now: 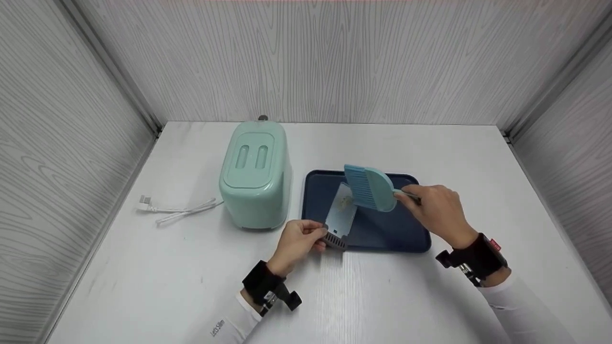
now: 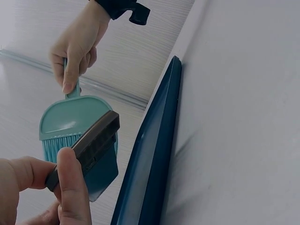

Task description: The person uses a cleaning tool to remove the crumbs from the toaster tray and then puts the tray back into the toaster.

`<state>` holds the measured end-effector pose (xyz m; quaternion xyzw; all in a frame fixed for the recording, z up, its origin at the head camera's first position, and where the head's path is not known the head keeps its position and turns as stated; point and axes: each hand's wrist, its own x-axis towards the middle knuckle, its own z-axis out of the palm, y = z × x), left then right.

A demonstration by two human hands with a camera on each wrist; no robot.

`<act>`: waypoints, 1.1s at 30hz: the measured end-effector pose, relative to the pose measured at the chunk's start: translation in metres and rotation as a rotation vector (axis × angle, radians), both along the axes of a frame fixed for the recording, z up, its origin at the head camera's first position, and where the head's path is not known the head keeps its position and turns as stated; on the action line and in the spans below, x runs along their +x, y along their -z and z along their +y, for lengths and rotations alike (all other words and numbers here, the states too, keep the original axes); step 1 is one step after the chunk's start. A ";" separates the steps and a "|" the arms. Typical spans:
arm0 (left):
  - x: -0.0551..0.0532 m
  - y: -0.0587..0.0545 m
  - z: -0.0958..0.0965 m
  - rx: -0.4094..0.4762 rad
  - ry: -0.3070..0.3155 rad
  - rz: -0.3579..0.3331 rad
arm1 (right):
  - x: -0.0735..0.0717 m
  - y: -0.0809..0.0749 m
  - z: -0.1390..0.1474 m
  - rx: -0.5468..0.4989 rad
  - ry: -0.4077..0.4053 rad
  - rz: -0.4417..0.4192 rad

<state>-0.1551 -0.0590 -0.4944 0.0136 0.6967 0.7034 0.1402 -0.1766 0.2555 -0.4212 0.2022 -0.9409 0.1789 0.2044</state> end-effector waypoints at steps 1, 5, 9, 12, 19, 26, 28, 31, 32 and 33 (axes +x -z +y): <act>0.000 0.000 0.000 0.000 0.000 -0.001 | 0.000 0.000 0.001 -0.001 0.004 -0.003; 0.001 -0.001 0.001 -0.006 -0.001 -0.010 | -0.002 0.001 0.002 -0.002 0.007 -0.003; 0.001 -0.001 0.001 -0.009 0.000 -0.014 | -0.004 0.001 0.004 -0.008 0.013 0.009; 0.001 -0.001 0.001 -0.005 0.003 -0.008 | -0.006 0.000 0.007 -0.008 0.022 0.029; 0.000 0.001 0.001 0.003 0.008 -0.001 | -0.006 -0.002 0.014 -0.014 0.039 0.051; -0.002 0.002 0.002 0.002 -0.002 -0.004 | -0.001 -0.012 0.020 -0.040 0.057 0.069; -0.002 0.002 0.002 0.001 -0.005 -0.009 | 0.003 -0.016 0.019 -0.044 0.058 0.073; -0.002 0.001 0.002 -0.003 -0.007 -0.009 | 0.008 -0.023 0.016 -0.052 0.047 0.078; -0.001 0.000 0.002 -0.004 -0.006 -0.007 | 0.010 -0.025 0.015 -0.053 0.038 0.082; -0.001 0.000 0.002 -0.005 -0.007 -0.007 | 0.012 -0.027 0.013 -0.055 0.028 0.084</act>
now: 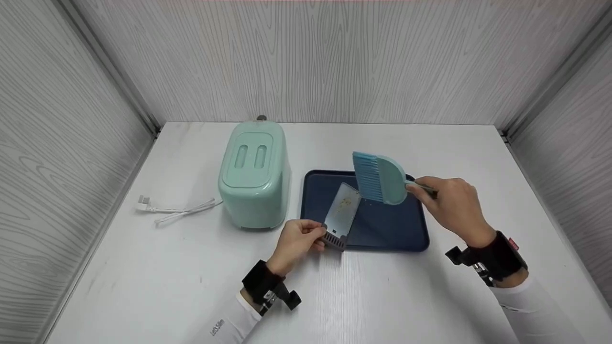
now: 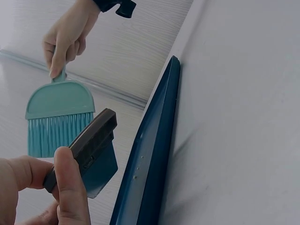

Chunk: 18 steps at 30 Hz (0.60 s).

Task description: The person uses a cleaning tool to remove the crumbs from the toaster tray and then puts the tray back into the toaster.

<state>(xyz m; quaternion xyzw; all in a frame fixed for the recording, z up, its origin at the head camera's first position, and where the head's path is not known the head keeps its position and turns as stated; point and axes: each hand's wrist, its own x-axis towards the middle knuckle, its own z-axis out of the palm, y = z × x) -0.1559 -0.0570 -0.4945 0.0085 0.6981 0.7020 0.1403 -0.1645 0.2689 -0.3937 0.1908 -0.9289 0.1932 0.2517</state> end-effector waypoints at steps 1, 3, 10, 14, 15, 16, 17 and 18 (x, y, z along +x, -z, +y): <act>0.000 0.000 0.000 -0.001 0.000 0.000 | 0.002 -0.002 -0.002 -0.003 -0.013 0.002; 0.001 0.000 0.000 -0.002 0.002 0.001 | 0.006 -0.004 -0.006 -0.008 -0.039 0.003; 0.002 0.002 -0.002 0.001 0.018 -0.002 | 0.017 -0.007 -0.023 -0.023 -0.131 -0.019; 0.002 0.002 -0.002 0.005 0.023 -0.006 | 0.022 -0.005 -0.034 -0.026 -0.168 -0.032; 0.001 0.001 -0.002 0.005 0.023 -0.005 | 0.022 -0.004 -0.037 -0.029 -0.181 -0.038; 0.001 0.001 -0.002 0.005 0.023 -0.004 | 0.023 -0.002 -0.039 -0.029 -0.190 -0.044; 0.001 0.001 -0.002 0.004 0.023 -0.004 | 0.023 0.000 -0.042 -0.031 -0.201 -0.051; 0.001 0.001 -0.002 0.002 0.025 -0.002 | 0.023 0.002 -0.044 -0.030 -0.210 -0.056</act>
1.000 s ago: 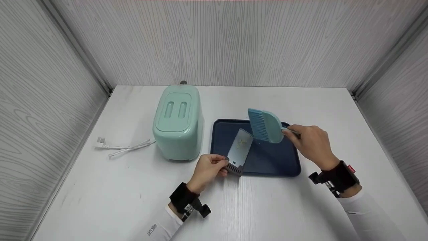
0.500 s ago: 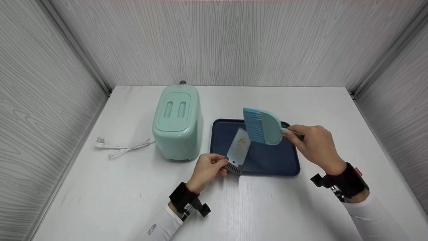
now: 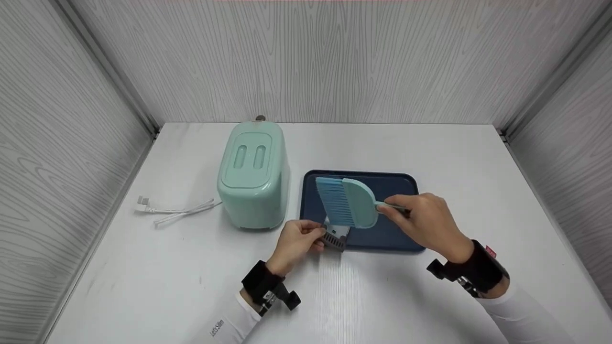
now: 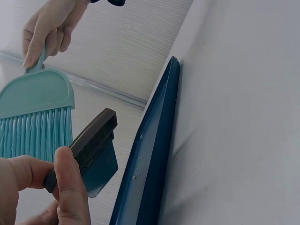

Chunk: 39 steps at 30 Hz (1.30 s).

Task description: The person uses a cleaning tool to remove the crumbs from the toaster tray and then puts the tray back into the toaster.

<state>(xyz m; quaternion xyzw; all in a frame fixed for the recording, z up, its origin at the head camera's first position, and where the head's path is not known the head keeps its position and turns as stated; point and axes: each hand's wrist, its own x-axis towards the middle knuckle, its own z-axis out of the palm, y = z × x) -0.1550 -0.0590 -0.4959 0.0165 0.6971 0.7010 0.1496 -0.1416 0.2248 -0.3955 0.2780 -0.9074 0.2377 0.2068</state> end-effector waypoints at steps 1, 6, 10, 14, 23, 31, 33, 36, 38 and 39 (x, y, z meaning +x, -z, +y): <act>0.000 0.000 0.000 -0.003 0.001 0.001 | 0.000 0.002 -0.002 0.002 -0.007 -0.005; -0.002 0.001 0.000 -0.019 -0.002 0.008 | 0.000 0.009 -0.008 0.015 -0.031 -0.015; -0.002 0.001 0.000 -0.029 -0.009 0.009 | -0.002 0.012 -0.009 0.033 -0.027 -0.003; -0.002 0.001 0.000 -0.031 -0.012 0.015 | -0.004 0.012 -0.008 0.047 -0.007 -0.014; -0.001 0.002 -0.001 -0.007 0.000 0.021 | -0.013 0.019 -0.004 0.045 0.013 -0.023; -0.001 0.001 -0.001 0.000 0.005 0.024 | -0.020 0.022 0.001 0.048 0.042 -0.034; -0.001 0.001 -0.001 0.001 0.003 0.023 | -0.022 0.022 0.002 0.050 0.054 -0.044; 0.000 0.000 -0.001 0.003 -0.002 0.020 | -0.025 0.024 0.005 0.049 0.069 -0.059; 0.000 0.000 -0.001 0.003 -0.004 0.019 | -0.027 0.025 0.006 0.047 0.080 -0.063; 0.000 0.000 -0.001 0.003 -0.004 0.019 | -0.028 0.026 0.007 0.048 0.086 -0.063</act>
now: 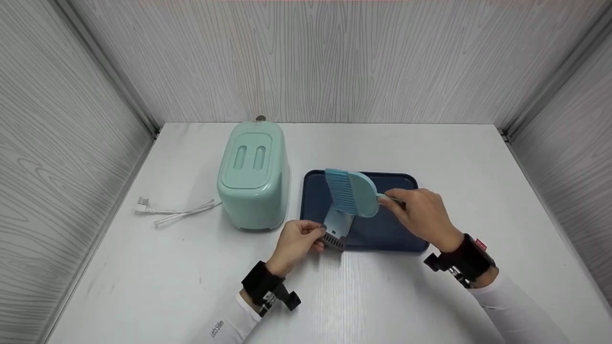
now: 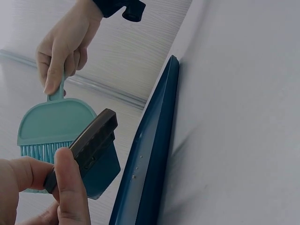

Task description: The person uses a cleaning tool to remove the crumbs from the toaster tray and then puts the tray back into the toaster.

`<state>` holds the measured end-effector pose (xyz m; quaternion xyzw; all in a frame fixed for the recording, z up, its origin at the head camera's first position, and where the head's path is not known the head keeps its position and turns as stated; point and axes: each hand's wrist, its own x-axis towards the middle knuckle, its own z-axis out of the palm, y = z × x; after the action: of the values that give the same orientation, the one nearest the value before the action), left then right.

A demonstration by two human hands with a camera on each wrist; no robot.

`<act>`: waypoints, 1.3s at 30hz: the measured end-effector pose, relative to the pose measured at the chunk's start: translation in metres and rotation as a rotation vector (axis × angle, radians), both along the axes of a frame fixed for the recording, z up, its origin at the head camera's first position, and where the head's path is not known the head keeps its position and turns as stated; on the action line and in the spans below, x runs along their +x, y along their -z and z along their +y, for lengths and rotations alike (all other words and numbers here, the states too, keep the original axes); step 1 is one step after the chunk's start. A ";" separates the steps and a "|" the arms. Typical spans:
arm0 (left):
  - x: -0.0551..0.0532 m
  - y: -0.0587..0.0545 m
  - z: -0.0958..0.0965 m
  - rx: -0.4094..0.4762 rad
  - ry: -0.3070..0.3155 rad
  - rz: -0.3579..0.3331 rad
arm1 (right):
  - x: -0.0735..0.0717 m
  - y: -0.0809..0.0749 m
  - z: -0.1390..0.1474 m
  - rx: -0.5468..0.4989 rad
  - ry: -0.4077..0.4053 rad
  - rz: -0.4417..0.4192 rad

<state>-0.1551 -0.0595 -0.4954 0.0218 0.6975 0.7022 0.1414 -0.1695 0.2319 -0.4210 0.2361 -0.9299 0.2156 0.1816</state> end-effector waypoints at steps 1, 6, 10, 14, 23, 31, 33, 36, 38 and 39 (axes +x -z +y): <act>0.000 0.000 0.000 -0.001 -0.001 -0.003 | -0.001 0.000 0.001 -0.001 0.004 0.001; -0.001 0.000 0.000 -0.002 -0.006 -0.015 | -0.005 0.003 0.004 0.001 0.028 0.017; -0.001 0.000 0.000 0.000 -0.005 -0.013 | -0.009 0.005 0.007 -0.001 0.038 0.026; 0.000 0.000 -0.001 -0.002 0.010 -0.004 | -0.012 0.007 0.010 -0.005 0.044 0.063; 0.001 0.000 0.001 -0.003 0.008 0.002 | -0.020 0.012 0.017 -0.014 0.069 0.073; 0.000 -0.001 0.002 -0.007 0.000 -0.012 | -0.027 0.013 0.023 -0.010 0.107 0.041; 0.000 -0.001 0.002 -0.011 -0.001 -0.012 | -0.027 0.012 0.024 -0.009 0.116 0.039; 0.000 -0.001 0.002 -0.013 -0.007 -0.011 | -0.028 0.011 0.026 -0.008 0.128 0.030; 0.000 -0.002 0.001 -0.014 -0.012 -0.010 | -0.027 0.010 0.028 -0.009 0.133 0.026; 0.000 -0.002 0.001 -0.015 -0.014 -0.004 | -0.027 0.009 0.029 -0.008 0.137 0.024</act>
<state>-0.1553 -0.0581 -0.4936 0.0146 0.7025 0.6980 0.1379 -0.1965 0.2607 -0.4304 0.1740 -0.9407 0.2036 0.2082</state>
